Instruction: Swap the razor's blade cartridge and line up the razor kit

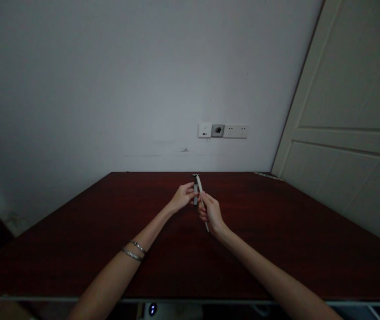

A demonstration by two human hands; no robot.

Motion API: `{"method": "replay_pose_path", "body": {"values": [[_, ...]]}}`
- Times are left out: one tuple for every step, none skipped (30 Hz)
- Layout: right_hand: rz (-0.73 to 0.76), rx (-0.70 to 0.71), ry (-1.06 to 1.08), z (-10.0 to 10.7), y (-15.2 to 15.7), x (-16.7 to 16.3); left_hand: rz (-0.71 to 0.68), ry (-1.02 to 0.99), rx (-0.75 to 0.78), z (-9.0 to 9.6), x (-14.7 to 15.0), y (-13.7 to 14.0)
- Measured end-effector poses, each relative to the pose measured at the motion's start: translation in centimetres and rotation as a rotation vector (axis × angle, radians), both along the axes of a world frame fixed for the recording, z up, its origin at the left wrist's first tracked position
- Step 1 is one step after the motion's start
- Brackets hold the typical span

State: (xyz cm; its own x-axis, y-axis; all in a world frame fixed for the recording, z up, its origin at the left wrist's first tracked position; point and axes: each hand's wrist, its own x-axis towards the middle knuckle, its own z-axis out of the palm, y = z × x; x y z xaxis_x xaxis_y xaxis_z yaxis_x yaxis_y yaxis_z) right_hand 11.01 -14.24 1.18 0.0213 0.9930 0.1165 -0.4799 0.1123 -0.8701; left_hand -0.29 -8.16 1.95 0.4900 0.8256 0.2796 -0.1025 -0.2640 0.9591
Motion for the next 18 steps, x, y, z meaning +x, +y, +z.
{"method": "replay_pose_path", "body": {"values": [[-0.011, 0.013, 0.012, 0.09, 0.04, -0.02, -0.005, 0.001, -0.001, -0.05, -0.02, 0.04], [-0.024, 0.028, 0.026, 0.20, 0.11, -0.03, -0.015, 0.003, -0.003, -0.11, -0.02, 0.07], [-0.037, 0.040, 0.038, 0.28, 0.20, -0.05, -0.025, 0.006, -0.007, -0.16, -0.03, 0.09], [-0.044, 0.045, 0.046, 0.30, 0.28, -0.08, -0.030, 0.007, -0.010, -0.19, -0.02, 0.12], [-0.045, 0.041, 0.047, 0.26, 0.33, -0.11, -0.029, 0.006, -0.010, -0.20, -0.03, 0.14], [-0.038, 0.028, 0.043, 0.15, 0.35, -0.15, -0.022, 0.003, -0.006, -0.20, -0.04, 0.16], [-0.029, 0.013, 0.037, 0.01, 0.35, -0.17, -0.010, -0.001, -0.001, -0.18, -0.05, 0.18], [-0.022, 0.000, 0.033, -0.12, 0.36, -0.19, 0.000, -0.003, 0.004, -0.15, -0.08, 0.20], [-0.016, -0.006, 0.032, -0.22, 0.37, -0.19, 0.008, -0.005, 0.008, -0.12, -0.10, 0.20], [-0.018, -0.006, 0.037, -0.25, 0.40, -0.19, 0.009, -0.004, 0.009, -0.09, -0.12, 0.20], [-0.026, 0.001, 0.049, -0.23, 0.45, -0.21, 0.003, -0.002, 0.007, -0.07, -0.13, 0.19], [-0.034, 0.009, 0.064, -0.18, 0.49, -0.23, -0.007, 0.000, 0.003, -0.06, -0.14, 0.17], [-0.041, 0.011, 0.080, -0.12, 0.52, -0.29, -0.018, 0.001, 0.001, -0.06, -0.13, 0.15], [-0.039, 0.003, 0.094, -0.08, 0.53, -0.36, -0.027, 0.000, 0.004, -0.06, -0.12, 0.13], [-0.029, -0.015, 0.104, -0.08, 0.50, -0.45, -0.033, -0.002, 0.011, -0.07, -0.11, 0.13], [-0.010, -0.041, 0.109, -0.10, 0.45, -0.52, -0.034, -0.005, 0.020, -0.09, -0.09, 0.13], [0.010, -0.065, 0.114, -0.13, 0.40, -0.57, -0.030, -0.008, 0.029, -0.10, -0.09, 0.14], [0.024, -0.080, 0.121, -0.14, 0.36, -0.58, -0.022, -0.010, 0.034, -0.12, -0.08, 0.15]]}}
